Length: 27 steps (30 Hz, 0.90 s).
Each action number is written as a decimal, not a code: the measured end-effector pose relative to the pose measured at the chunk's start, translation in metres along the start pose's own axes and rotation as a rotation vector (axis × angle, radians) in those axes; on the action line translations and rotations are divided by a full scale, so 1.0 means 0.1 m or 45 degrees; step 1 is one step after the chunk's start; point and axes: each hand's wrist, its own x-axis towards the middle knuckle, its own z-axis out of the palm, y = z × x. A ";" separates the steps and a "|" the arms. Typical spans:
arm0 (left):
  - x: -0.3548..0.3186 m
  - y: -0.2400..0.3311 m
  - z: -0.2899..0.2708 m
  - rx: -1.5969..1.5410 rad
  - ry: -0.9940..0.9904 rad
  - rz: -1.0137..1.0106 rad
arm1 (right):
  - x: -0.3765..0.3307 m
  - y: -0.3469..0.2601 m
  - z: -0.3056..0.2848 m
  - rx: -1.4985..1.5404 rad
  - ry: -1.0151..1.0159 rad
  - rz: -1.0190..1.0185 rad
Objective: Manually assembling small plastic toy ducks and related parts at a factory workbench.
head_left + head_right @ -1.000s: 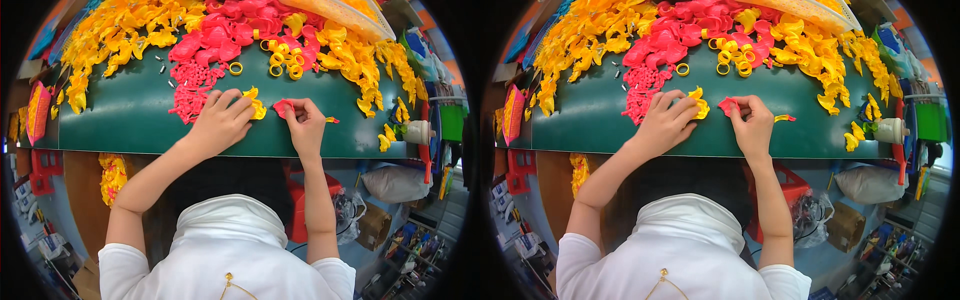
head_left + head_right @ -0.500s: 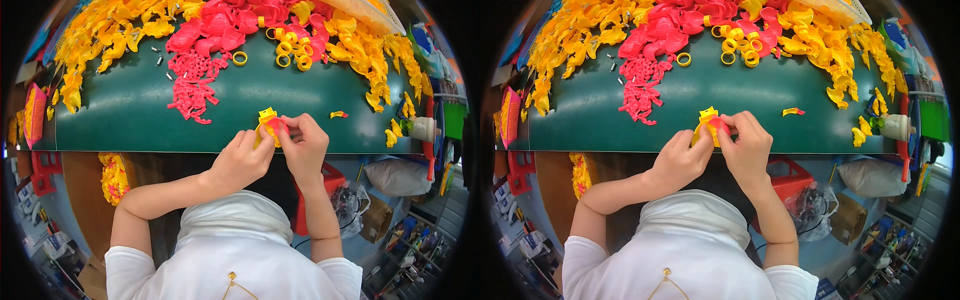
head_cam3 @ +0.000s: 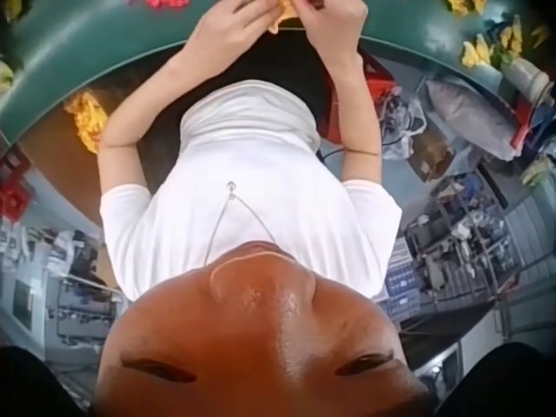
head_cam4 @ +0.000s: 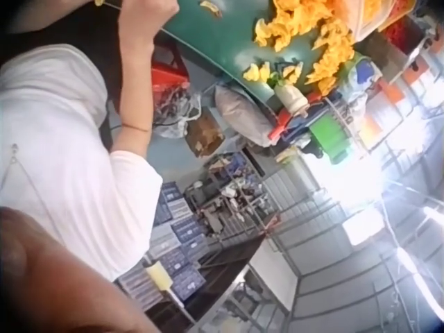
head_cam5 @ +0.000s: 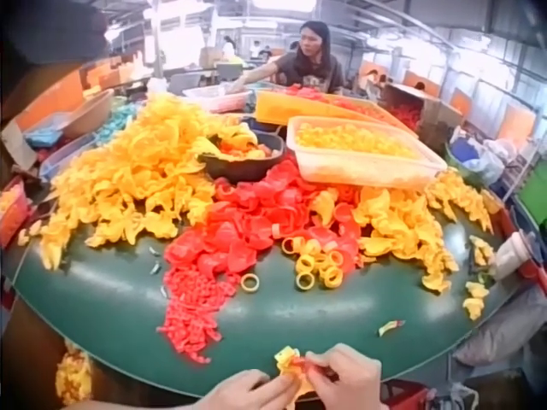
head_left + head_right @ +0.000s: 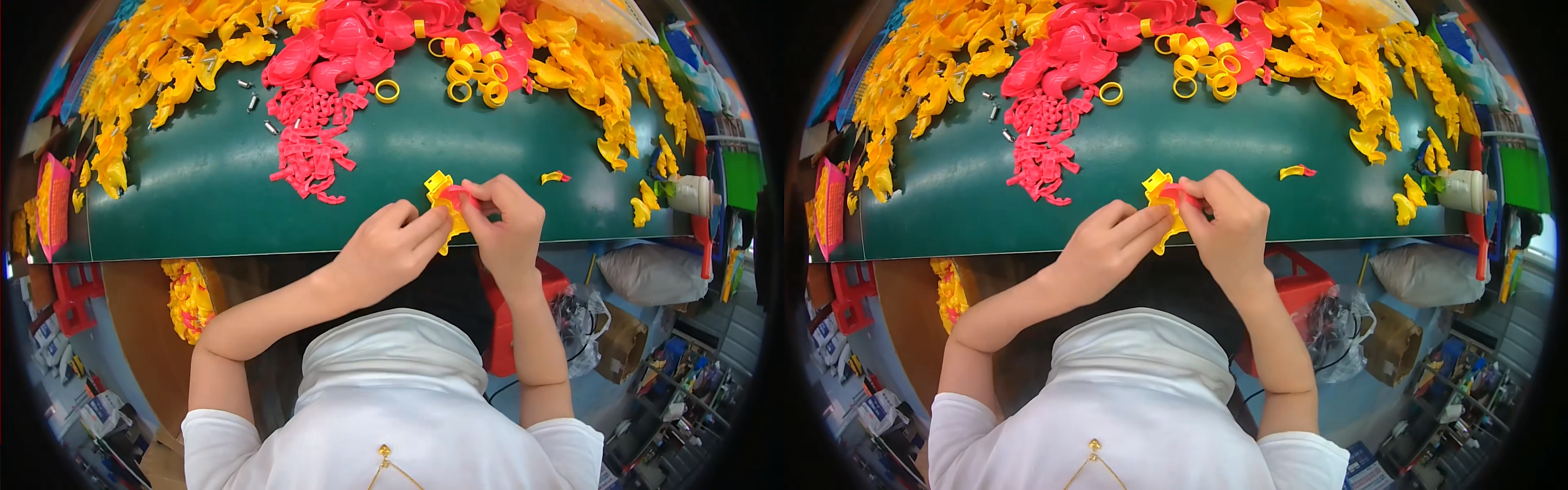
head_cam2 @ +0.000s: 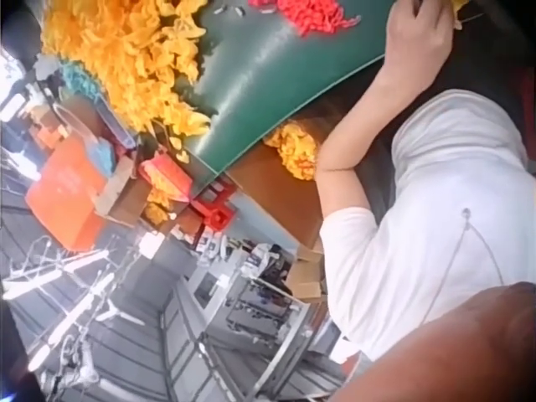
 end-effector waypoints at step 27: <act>0.01 -0.01 0.15 0.104 0.111 0.175 | 0.05 -0.07 -0.15 -0.281 -0.106 -0.077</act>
